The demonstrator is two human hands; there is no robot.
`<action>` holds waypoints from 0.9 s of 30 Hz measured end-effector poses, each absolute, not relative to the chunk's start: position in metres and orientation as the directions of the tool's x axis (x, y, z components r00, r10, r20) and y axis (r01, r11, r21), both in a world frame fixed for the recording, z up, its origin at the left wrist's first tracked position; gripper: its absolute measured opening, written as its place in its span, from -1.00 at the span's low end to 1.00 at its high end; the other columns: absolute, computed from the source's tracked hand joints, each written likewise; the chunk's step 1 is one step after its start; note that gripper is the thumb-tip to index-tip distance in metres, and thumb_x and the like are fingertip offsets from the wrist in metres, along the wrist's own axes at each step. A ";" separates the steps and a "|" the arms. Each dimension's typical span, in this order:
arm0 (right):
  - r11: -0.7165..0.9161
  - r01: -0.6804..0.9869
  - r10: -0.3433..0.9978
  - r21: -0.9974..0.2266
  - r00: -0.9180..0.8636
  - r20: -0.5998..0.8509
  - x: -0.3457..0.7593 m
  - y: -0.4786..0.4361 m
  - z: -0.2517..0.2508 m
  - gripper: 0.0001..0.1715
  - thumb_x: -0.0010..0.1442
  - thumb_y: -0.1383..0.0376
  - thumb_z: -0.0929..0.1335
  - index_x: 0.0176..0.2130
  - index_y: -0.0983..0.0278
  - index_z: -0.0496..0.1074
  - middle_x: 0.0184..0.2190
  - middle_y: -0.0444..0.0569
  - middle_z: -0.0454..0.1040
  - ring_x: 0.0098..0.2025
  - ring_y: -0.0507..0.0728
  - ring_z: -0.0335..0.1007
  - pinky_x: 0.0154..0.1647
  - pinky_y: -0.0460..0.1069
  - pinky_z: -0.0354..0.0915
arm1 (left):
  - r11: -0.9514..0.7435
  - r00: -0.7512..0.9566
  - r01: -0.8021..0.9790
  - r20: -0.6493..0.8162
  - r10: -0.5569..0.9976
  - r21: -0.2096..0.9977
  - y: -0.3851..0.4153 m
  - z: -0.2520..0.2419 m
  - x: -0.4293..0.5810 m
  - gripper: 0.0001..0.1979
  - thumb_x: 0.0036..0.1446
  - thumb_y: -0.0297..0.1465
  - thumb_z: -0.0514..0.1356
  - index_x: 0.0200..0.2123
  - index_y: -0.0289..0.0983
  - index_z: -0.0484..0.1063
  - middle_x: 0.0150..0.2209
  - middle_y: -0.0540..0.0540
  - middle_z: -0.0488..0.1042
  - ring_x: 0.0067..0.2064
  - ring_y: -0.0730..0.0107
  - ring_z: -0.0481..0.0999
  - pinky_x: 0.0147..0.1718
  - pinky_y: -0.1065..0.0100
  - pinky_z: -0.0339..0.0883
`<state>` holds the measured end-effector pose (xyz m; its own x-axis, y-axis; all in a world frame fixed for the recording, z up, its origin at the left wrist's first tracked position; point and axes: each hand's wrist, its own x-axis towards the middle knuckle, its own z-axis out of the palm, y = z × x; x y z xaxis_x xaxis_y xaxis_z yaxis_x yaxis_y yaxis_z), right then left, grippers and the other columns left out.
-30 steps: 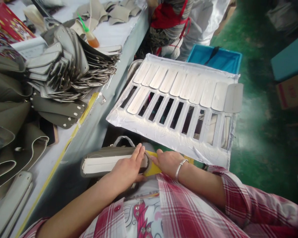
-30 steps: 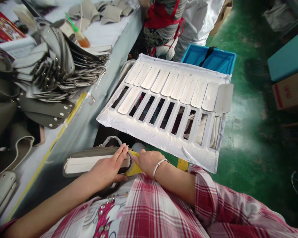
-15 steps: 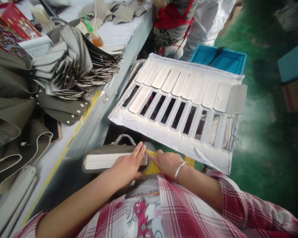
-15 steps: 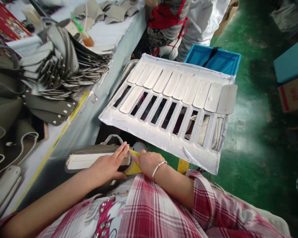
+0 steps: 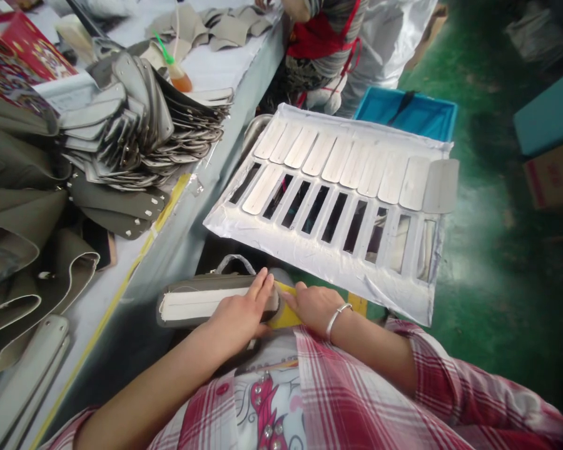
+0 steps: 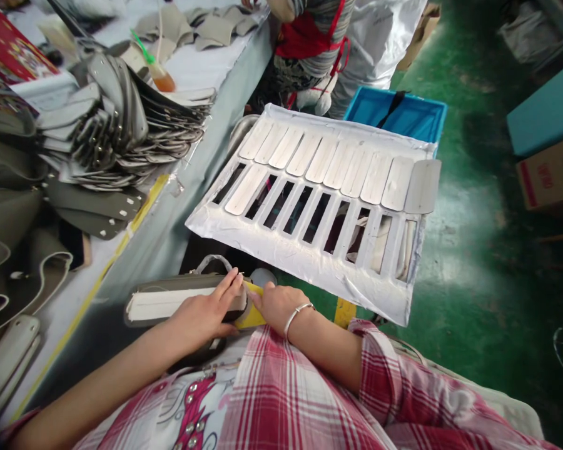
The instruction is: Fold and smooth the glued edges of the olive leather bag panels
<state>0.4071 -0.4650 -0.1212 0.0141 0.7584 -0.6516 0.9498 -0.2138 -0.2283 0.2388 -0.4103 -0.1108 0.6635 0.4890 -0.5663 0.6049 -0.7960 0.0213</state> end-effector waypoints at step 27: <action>-0.397 0.875 0.772 -0.279 0.154 -0.616 0.384 -0.484 -0.122 -0.36 0.27 -0.02 0.00 -0.20 0.38 0.37 -0.35 0.22 0.49 -0.24 0.31 0.47 -0.29 0.12 0.33 | -0.906 0.719 0.423 -0.604 0.344 -0.013 -0.400 -0.089 0.234 -0.10 0.00 -0.15 0.22 0.28 -0.35 -0.16 0.30 -0.37 -0.33 -0.17 0.06 0.52 -0.33 0.22 0.42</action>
<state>0.3838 -0.4838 -0.1220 0.1544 0.7724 -0.6161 0.8745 -0.3970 -0.2786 0.2344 -0.3997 -0.0887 0.7190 0.3438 -0.6040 0.4226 -0.9062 -0.0127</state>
